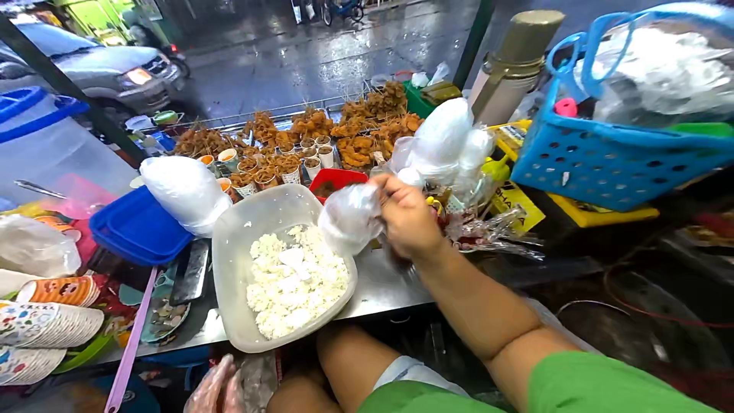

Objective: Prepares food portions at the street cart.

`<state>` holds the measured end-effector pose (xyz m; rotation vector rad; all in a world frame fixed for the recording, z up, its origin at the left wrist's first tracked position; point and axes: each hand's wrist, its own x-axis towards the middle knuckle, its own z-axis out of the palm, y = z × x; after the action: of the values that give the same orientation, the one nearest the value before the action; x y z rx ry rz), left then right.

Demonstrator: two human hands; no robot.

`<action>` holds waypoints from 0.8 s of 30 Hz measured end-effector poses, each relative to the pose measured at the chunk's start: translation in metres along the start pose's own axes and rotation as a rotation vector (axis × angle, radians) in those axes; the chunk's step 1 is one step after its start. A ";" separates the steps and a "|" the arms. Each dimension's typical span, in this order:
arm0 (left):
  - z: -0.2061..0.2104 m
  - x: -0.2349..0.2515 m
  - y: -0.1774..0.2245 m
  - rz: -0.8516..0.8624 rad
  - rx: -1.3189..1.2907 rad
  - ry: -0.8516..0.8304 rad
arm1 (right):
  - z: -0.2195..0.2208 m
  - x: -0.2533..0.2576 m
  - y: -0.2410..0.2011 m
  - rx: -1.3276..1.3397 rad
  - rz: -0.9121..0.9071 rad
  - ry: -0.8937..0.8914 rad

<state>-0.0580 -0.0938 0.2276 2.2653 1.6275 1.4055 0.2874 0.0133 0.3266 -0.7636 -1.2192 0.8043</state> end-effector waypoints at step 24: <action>0.027 0.065 0.031 -0.514 -0.441 0.586 | 0.067 0.079 0.103 -0.851 0.453 -0.525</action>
<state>-0.0133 -0.0466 0.2684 1.1492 1.6197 2.0953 0.2216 0.1385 0.2898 -1.6301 -1.9389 0.8725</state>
